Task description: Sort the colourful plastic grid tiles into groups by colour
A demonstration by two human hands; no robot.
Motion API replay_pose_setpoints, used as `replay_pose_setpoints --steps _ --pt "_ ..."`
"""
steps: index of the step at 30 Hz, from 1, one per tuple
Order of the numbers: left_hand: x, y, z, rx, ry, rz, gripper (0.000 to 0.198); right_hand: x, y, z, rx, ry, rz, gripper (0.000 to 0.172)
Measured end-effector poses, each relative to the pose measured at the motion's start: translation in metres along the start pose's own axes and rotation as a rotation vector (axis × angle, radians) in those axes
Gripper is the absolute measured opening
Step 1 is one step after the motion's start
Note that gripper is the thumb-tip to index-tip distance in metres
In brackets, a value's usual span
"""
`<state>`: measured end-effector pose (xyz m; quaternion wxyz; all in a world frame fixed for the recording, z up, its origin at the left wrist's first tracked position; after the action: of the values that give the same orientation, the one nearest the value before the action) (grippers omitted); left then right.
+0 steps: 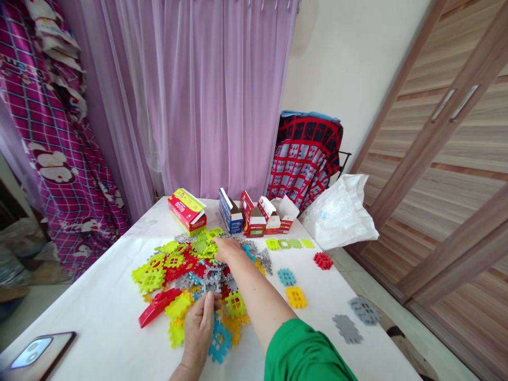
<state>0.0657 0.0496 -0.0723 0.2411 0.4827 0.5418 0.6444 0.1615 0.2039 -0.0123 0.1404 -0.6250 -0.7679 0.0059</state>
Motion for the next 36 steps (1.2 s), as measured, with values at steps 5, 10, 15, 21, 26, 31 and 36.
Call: replay_pose_setpoints --steps 5,10,15,21,26,31,36 --pt "0.0 0.004 0.001 -0.004 -0.02 -0.028 0.053 -0.004 0.001 -0.005 0.047 0.076 -0.052 0.029" --pt "0.0 0.001 0.001 -0.012 -0.015 -0.055 0.05 -0.028 0.018 -0.029 0.152 0.208 -0.043 0.025" --pt "0.0 0.001 0.002 -0.01 -0.033 -0.067 0.048 -0.078 0.048 -0.037 0.304 0.356 -0.017 0.026" --pt "0.003 0.006 0.001 -0.004 -0.045 -0.061 0.049 -0.145 0.082 -0.02 0.466 0.534 0.092 0.033" --pt "0.004 0.009 0.0 0.01 -0.045 -0.049 0.048 -0.19 0.088 -0.007 0.578 0.736 0.216 0.02" --pt "0.004 0.007 0.001 0.013 -0.056 -0.063 0.049 -0.228 0.079 -0.015 0.529 0.916 0.2 0.02" --pt "0.004 0.001 0.0 0.037 -0.048 -0.058 0.049 -0.251 0.084 -0.024 0.352 0.877 0.191 0.015"
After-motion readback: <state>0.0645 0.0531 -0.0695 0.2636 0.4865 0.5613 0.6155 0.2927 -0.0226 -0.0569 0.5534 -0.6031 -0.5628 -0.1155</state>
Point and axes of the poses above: each hand's wrist, its own x-axis towards the middle knuckle, its own z-axis out of the palm, y = z × x, the point moved 8 cm from there along x, towards the middle knuckle, and after that the axes turned 12 degrees about y, right-handed, at the moved point
